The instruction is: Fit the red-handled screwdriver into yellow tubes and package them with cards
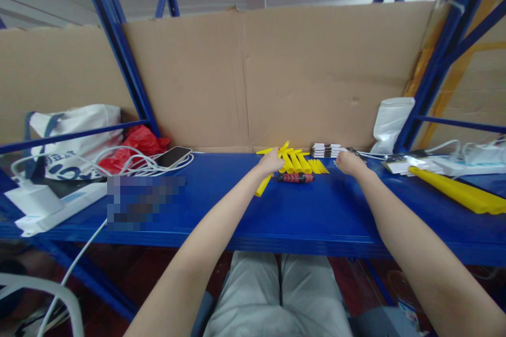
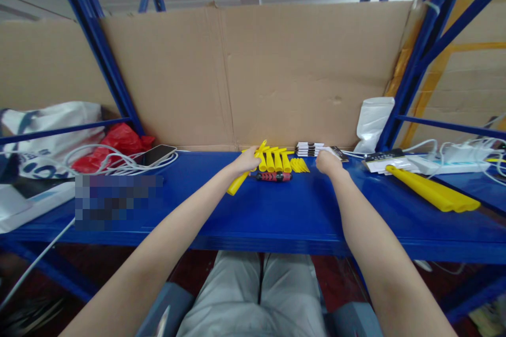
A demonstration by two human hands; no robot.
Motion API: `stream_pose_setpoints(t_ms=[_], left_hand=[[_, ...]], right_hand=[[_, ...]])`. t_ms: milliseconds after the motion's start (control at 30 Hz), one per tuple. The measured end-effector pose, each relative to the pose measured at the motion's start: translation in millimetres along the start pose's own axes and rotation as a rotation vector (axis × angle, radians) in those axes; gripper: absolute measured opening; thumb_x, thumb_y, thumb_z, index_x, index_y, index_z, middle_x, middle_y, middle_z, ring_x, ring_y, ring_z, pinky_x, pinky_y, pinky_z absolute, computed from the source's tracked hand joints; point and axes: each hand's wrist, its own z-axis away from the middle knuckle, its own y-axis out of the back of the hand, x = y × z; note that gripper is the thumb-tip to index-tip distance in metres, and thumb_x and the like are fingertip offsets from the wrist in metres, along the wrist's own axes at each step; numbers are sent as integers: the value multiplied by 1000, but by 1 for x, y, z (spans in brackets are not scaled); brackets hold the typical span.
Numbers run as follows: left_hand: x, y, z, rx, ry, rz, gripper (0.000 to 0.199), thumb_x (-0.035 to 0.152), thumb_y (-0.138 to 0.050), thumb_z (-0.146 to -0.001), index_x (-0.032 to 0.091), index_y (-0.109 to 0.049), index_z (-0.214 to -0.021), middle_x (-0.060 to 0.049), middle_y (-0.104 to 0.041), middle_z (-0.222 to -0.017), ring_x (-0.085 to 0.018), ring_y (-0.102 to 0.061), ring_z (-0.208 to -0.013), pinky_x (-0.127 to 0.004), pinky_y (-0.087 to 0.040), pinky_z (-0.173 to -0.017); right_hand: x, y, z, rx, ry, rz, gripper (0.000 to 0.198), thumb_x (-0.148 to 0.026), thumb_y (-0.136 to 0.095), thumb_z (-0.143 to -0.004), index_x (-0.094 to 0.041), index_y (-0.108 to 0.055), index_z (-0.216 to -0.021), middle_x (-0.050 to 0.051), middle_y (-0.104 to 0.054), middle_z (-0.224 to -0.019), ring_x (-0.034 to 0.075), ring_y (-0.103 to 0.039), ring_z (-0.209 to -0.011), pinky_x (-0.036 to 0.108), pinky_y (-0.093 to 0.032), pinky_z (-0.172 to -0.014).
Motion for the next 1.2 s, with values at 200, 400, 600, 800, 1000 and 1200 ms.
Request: stream_pose_setpoints(t_ms=[200,400,600,800,1000,1200], left_hand=[[10,-8,-7,-44,-152,-6,57,-2,-58,-62,18,-59,-115,-10,-63,-119,-24,-54,-113,-28,-43,-90],[-2,-17,-5,-30,-317,-203,57,-4,-54,-66,21,-63,-117,-7,-61,-124,-22,-50,-121,-33,-34,-104],[-9,-21,3,11,-318,-240,54,-2,-54,-69,21,-64,-116,-11,-65,-113,-26,-54,-114,-38,-36,-102],[-4,-25,13,-17,-354,-273,57,-3,-56,-67,22,-64,-117,-11,-65,-112,-28,-54,-113,-41,-36,-102],[1,-27,21,-23,-329,-426,54,6,-56,-74,24,-58,-124,-9,-64,-114,-26,-56,-111,-42,-40,-100],[4,-23,23,-18,-339,-607,55,9,-54,-76,22,-53,-130,-9,-63,-119,-23,-57,-112,-37,-44,-97]], right_hand=[[-10,2,0,45,23,30,26,-14,-45,-82,-11,-64,-99,18,-67,-101,25,-62,-100,28,-45,-79],[-27,4,4,110,97,-107,22,-16,-44,-85,-12,-62,-96,15,-67,-98,20,-62,-93,24,-42,-75],[-47,4,9,145,209,-285,17,-17,-47,-83,-14,-62,-90,10,-67,-90,17,-60,-83,25,-42,-74],[-64,5,19,184,353,-473,13,-19,-47,-80,-15,-59,-83,7,-63,-82,17,-56,-74,27,-42,-71],[-71,-2,17,225,460,-533,5,-17,-50,-76,-17,-53,-72,4,-58,-72,15,-52,-67,27,-41,-65],[-71,-8,16,259,546,-537,6,-16,-53,-74,-17,-52,-69,2,-54,-66,14,-49,-61,26,-39,-61]])
